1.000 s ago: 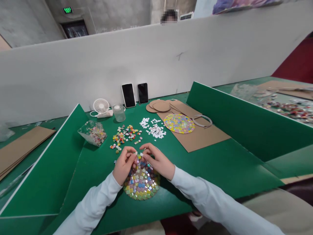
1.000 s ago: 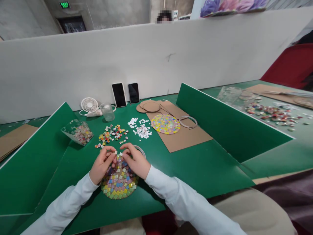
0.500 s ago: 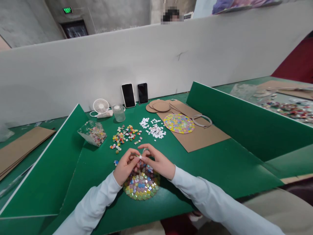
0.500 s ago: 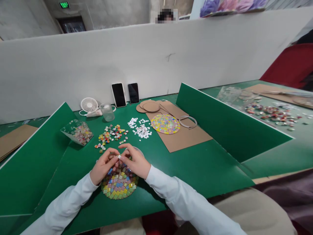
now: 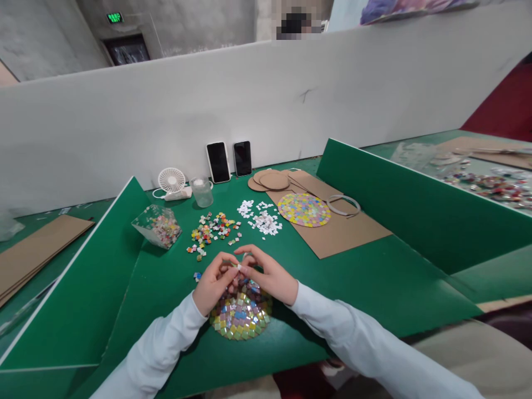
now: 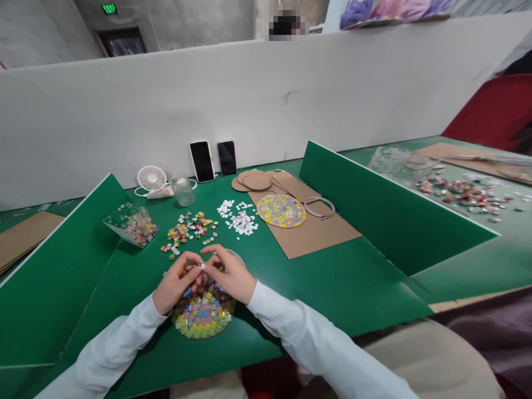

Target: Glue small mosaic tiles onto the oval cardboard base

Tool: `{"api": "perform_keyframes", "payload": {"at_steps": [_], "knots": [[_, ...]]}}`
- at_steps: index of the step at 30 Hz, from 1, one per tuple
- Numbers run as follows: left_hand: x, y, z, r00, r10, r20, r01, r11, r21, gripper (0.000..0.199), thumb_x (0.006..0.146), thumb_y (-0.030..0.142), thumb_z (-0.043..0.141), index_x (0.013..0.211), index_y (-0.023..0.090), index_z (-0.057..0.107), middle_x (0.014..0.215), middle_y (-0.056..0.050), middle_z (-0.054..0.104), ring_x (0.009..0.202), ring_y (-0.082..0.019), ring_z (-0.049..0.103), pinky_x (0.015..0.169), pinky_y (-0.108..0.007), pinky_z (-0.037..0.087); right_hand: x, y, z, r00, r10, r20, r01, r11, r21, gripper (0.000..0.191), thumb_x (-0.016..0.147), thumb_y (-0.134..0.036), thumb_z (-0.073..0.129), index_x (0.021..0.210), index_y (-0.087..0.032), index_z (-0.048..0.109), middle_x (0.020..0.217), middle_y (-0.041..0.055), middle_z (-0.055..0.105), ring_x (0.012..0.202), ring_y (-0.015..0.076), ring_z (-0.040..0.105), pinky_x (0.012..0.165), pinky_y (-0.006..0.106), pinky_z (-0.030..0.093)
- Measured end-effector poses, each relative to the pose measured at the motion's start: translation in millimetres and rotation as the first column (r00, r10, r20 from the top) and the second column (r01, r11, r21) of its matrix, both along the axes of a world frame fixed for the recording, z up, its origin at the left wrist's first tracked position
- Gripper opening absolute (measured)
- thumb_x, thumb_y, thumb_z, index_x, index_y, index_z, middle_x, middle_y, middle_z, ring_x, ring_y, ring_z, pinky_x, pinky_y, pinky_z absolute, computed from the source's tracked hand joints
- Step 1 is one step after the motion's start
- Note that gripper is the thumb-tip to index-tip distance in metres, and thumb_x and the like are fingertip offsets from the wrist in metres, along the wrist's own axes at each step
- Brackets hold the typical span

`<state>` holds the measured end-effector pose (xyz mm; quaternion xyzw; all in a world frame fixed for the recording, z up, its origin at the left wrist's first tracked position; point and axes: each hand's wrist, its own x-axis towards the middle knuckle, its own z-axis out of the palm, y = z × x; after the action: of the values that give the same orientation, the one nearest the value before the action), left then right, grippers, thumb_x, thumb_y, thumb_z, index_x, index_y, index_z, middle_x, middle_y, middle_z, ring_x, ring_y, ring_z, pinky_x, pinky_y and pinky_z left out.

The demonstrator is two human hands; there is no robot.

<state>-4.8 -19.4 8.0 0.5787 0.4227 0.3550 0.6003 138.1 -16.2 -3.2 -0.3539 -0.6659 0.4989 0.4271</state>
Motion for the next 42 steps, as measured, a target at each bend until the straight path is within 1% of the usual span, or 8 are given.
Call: {"api": "perform_keyframes", "payload": {"at_steps": [7, 11, 15, 19, 27, 34, 37, 42], "knots": [[0.0, 0.1, -0.3, 1.0, -0.013, -0.008, 0.013, 1.0, -0.012, 0.026, 0.066, 0.039, 0.052, 0.075, 0.017, 0.043, 0.049, 0.007, 0.043, 0.041, -0.004, 0.039, 0.041, -0.016, 0.032, -0.8, -1.0, 2.7, 1.0, 0.025, 0.004, -0.024, 0.998, -0.055, 0.009, 0.073, -0.019, 0.044, 0.082, -0.016, 0.044, 0.062, -0.002, 0.053, 0.061, 0.0109, 0.053, 0.062, 0.025, 0.041], [-0.9, 0.9, -0.7, 0.999, -0.004, -0.053, 0.006, 1.0, 0.024, 0.024, 0.067, 0.038, 0.05, 0.077, 0.016, 0.045, 0.049, 0.007, 0.042, 0.042, -0.005, 0.039, 0.042, -0.017, 0.033, 0.5, 0.5, 3.9, 0.994, -0.036, 0.099, 0.035, 0.999, 0.01, 0.004, 0.072, -0.019, 0.046, 0.072, -0.016, 0.05, 0.064, -0.001, 0.055, 0.063, 0.0111, 0.053, 0.062, 0.024, 0.041], [-3.4, 3.4, 0.1, 0.992, 0.092, -0.09, -0.08, 0.988, 0.13, 0.024, 0.071, 0.036, 0.046, 0.086, 0.017, 0.047, 0.052, 0.006, 0.042, 0.044, -0.006, 0.039, 0.045, -0.019, 0.034, 2.2, 1.9, 4.0, 0.972, -0.137, 0.192, 0.119, 0.988, 0.101, 0.007, 0.073, -0.019, 0.046, 0.069, -0.017, 0.052, 0.065, -0.0006, 0.055, 0.064, 0.0116, 0.051, 0.06, 0.024, 0.04], [-5.2, 6.2, 0.7, 0.981, 0.176, -0.078, -0.159, 0.969, 0.187, 0.023, 0.072, 0.037, 0.042, 0.078, 0.016, 0.049, 0.054, 0.005, 0.04, 0.047, -0.007, 0.039, 0.048, -0.02, 0.035, 2.6, 1.5, 3.7, 0.962, -0.158, 0.222, 0.125, 0.979, 0.159, 0.009, 0.074, -0.019, 0.044, 0.069, -0.017, 0.052, 0.066, -0.0001, 0.055, 0.064, 0.0118, 0.05, 0.06, 0.024, 0.039], [-4.3, 5.9, 2.4, 0.966, 0.151, -0.211, -0.105, 0.97, 0.217, 0.017, 0.067, 0.032, 0.048, 0.072, 0.016, 0.052, 0.066, 0.001, 0.051, 0.06, -0.011, 0.046, 0.057, -0.023, 0.037, 1.7, 3.0, -1.6, 0.937, -0.216, 0.274, 0.158, 0.962, 0.221, 0.009, 0.073, -0.015, 0.043, 0.073, -0.018, 0.052, 0.068, 0.001, 0.056, 0.066, 0.013, 0.05, 0.062, 0.025, 0.04], [-4.5, 3.6, -4.8, 0.965, 0.1, -0.241, -0.057, 0.983, 0.177, 0.019, 0.074, 0.033, 0.039, 0.075, 0.017, 0.048, 0.05, 0.006, 0.039, 0.044, -0.008, 0.038, 0.045, -0.02, 0.032, 0.1, 0.6, -3.0, 0.898, -0.262, 0.353, 0.149, 0.937, 0.316, 0.013, 0.073, -0.012, 0.043, 0.072, -0.018, 0.055, 0.071, 0.0029, 0.058, 0.069, 0.0143, 0.051, 0.064, 0.027, 0.04], [-5.0, 2.9, -4.4, 0.944, 0.136, -0.299, -0.065, 0.969, 0.238, 0.019, 0.074, 0.032, 0.039, 0.071, 0.017, 0.049, 0.049, 0.006, 0.04, 0.045, -0.009, 0.038, 0.046, -0.02, 0.031, -0.3, -0.1, -2.6, 0.888, -0.28, 0.365, 0.15, 0.926, 0.347, 0.013, 0.073, -0.012, 0.044, 0.071, -0.018, 0.055, 0.07, 0.0027, 0.058, 0.068, 0.0143, 0.051, 0.063, 0.027, 0.04], [-5.4, 4.1, -1.5, 0.903, 0.218, -0.37, -0.061, 0.918, 0.392, 0.018, 0.074, 0.028, 0.041, 0.063, 0.017, 0.051, 0.061, 0.002, 0.05, 0.06, -0.012, 0.047, 0.057, -0.021, 0.035, 0.2, 0.2, -2.9, 0.883, -0.287, 0.372, 0.143, 0.919, 0.368, 0.013, 0.073, -0.012, 0.043, 0.071, -0.018, 0.055, 0.069, 0.0029, 0.059, 0.067, 0.0144, 0.051, 0.062, 0.027, 0.04]]}}
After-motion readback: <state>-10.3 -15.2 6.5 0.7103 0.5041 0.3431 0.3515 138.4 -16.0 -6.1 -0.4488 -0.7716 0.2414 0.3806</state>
